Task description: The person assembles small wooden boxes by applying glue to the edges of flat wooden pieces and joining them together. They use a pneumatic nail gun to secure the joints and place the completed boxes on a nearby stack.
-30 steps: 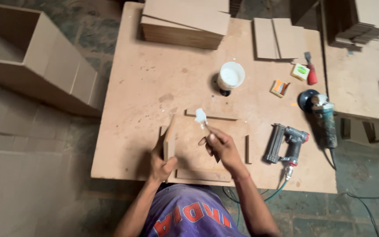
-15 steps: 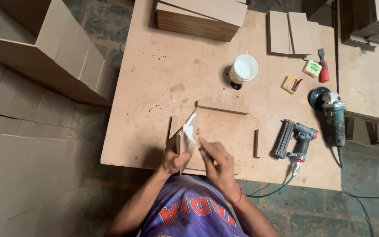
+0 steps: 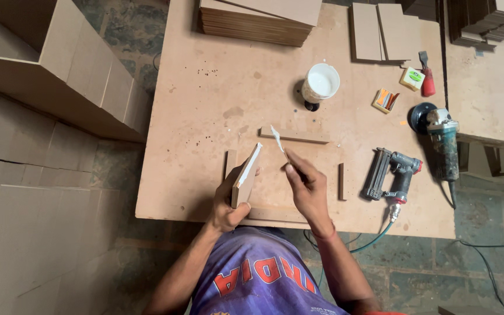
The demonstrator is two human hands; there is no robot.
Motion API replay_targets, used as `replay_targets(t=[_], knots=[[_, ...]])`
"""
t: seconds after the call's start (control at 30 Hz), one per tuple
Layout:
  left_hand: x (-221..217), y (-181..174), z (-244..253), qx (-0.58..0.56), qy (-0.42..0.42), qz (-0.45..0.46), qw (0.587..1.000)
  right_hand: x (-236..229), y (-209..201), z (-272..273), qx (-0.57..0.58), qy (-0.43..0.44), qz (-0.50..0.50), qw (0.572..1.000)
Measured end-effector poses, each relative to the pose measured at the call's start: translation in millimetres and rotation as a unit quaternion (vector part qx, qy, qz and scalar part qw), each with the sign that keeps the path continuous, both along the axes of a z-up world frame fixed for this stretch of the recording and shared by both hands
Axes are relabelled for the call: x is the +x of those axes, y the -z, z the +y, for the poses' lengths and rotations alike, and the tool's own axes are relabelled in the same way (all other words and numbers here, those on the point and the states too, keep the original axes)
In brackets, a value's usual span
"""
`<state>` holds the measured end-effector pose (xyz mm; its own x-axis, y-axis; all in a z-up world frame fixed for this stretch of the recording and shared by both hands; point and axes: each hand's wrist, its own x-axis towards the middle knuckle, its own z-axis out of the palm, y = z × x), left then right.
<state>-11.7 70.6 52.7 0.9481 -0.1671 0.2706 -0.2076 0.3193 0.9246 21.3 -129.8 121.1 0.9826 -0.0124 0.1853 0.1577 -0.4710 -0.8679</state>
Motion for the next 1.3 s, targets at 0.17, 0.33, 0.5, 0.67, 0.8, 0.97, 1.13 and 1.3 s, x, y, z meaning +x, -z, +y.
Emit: replay_targets(t=[0.17, 0.33, 0.5, 0.67, 0.8, 0.97, 1.13, 1.3], knots=[[6.2, 2.2, 1.7, 0.072, -0.06, -0.069, 0.993, -52.1, -15.1, 3.6, -0.037, -0.157, -0.037, 0.986], [12.9, -7.5, 12.2, 0.115, -0.066, -0.038, 0.99, -70.5, -35.0, -2.9, -0.023, -0.246, -0.092, 0.965], [18.2, -23.6, 29.8, 0.317, -0.112, -0.171, 0.926, -19.7, -41.7, -23.8, -0.078, -0.157, -0.07, 0.982], [21.9, -35.5, 39.3, 0.372, -0.111, -0.211, 0.897, -6.6, -49.2, -36.1, -0.178, -0.191, -0.127, 0.957], [21.1, -38.8, 44.5, 0.397, -0.122, -0.228, 0.88, -30.9, -63.2, -54.1, -0.271, -0.261, -0.191, 0.907], [20.1, -41.8, 46.0, 0.424, -0.123, -0.243, 0.864, -34.4, -75.9, -66.3, -0.364, -0.263, -0.28, 0.848], [22.5, -48.0, 42.1, 0.434, -0.114, -0.273, 0.851, 4.8, -86.6, -64.3, -0.425, -0.178, -0.358, 0.812], [26.1, -52.4, 40.4, 0.437, -0.124, -0.282, 0.845, 18.3, -102.1, -63.6, -0.349, -0.205, -0.237, 0.883]])
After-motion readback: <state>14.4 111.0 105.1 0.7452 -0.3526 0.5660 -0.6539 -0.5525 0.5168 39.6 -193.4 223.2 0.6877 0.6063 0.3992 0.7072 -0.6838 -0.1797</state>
